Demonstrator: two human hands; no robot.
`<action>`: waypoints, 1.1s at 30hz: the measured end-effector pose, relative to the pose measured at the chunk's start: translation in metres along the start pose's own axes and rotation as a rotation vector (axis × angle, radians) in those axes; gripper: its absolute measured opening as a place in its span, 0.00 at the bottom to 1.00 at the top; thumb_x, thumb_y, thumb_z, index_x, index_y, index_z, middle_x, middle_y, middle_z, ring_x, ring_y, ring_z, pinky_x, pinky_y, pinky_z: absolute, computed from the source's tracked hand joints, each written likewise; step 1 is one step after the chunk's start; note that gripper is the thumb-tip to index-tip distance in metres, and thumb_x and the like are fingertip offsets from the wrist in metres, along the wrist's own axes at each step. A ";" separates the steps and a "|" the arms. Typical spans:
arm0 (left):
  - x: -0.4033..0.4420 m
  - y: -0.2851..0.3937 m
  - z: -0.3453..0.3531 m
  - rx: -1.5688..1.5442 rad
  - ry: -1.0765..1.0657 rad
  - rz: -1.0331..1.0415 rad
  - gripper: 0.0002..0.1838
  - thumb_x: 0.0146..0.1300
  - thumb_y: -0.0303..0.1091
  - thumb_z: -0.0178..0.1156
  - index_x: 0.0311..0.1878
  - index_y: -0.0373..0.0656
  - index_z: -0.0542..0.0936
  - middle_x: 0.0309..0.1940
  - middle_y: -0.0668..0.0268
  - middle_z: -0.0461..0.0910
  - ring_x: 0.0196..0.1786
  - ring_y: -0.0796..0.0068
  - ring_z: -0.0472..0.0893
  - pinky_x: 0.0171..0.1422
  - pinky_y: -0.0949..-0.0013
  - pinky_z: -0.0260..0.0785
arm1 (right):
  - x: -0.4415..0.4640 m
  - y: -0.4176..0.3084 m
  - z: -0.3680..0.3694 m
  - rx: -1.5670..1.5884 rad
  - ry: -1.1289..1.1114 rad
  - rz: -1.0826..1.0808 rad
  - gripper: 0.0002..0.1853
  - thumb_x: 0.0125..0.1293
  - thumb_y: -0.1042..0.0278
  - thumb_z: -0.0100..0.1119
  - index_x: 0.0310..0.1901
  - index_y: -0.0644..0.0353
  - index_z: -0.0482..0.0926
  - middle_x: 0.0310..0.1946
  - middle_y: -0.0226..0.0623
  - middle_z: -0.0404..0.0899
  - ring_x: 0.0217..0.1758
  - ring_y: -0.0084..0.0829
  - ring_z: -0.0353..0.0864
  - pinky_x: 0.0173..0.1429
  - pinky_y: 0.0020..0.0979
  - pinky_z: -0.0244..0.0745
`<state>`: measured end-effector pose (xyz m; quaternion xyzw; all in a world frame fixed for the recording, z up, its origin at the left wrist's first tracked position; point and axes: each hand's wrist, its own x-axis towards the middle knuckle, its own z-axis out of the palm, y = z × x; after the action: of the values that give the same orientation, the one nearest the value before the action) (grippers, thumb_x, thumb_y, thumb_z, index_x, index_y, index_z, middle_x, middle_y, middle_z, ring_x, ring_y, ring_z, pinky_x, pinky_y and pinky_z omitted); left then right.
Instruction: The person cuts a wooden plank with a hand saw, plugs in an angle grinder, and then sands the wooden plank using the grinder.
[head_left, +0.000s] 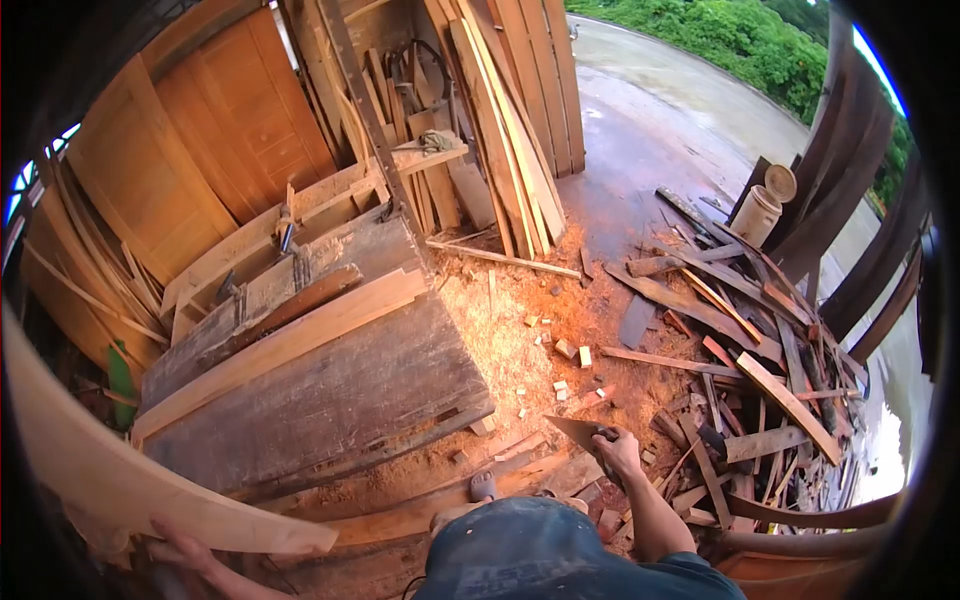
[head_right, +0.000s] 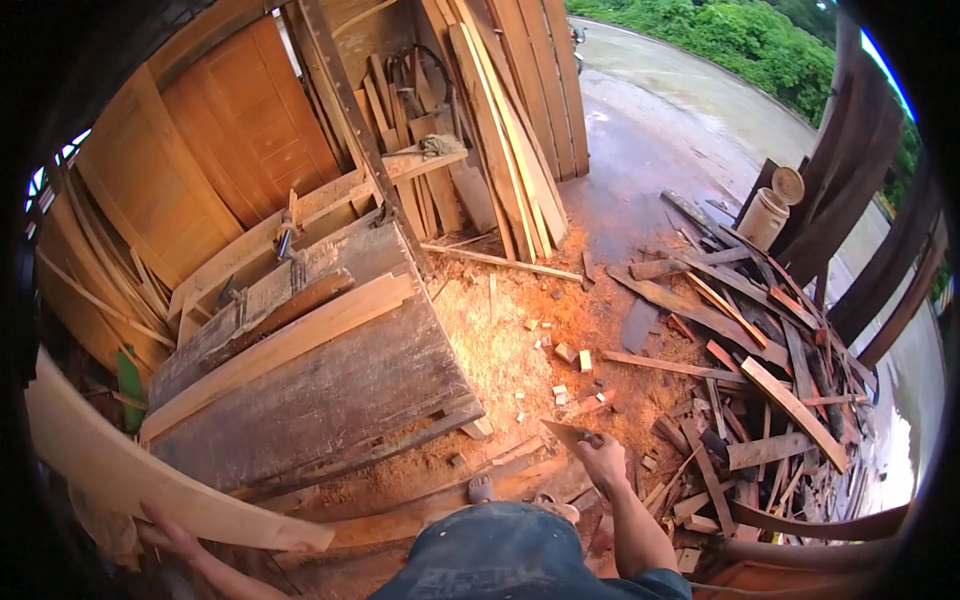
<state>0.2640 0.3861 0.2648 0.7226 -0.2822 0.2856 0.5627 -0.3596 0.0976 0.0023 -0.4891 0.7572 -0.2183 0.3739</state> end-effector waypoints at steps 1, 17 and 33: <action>0.005 0.024 0.011 0.064 -0.084 0.079 0.36 0.72 0.57 0.57 0.61 0.25 0.72 0.52 0.51 0.79 0.49 0.63 0.80 0.52 0.64 0.75 | -0.001 -0.002 -0.002 -0.002 0.016 0.015 0.25 0.54 0.54 0.70 0.49 0.64 0.84 0.43 0.50 0.87 0.48 0.42 0.87 0.56 0.36 0.79; -0.019 -0.029 0.260 0.059 -1.252 0.178 0.32 0.56 0.59 0.71 0.28 0.33 0.74 0.19 0.56 0.60 0.25 0.69 0.59 0.29 0.61 0.60 | 0.005 0.082 0.028 0.204 0.349 0.068 0.15 0.63 0.64 0.66 0.45 0.66 0.83 0.24 0.29 0.79 0.24 0.21 0.75 0.30 0.28 0.69; 0.032 -0.265 0.348 0.470 -1.805 0.075 0.27 0.47 0.50 0.78 0.43 0.38 0.88 0.56 0.49 0.82 0.62 0.56 0.79 0.65 0.63 0.70 | -0.083 0.009 0.000 0.285 0.399 0.268 0.19 0.58 0.67 0.65 0.50 0.69 0.81 0.34 0.34 0.83 0.35 0.25 0.78 0.41 0.30 0.74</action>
<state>0.5122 0.0996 0.0445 0.7567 -0.5707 -0.3163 -0.0401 -0.3449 0.1765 0.0250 -0.2745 0.8355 -0.3632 0.3078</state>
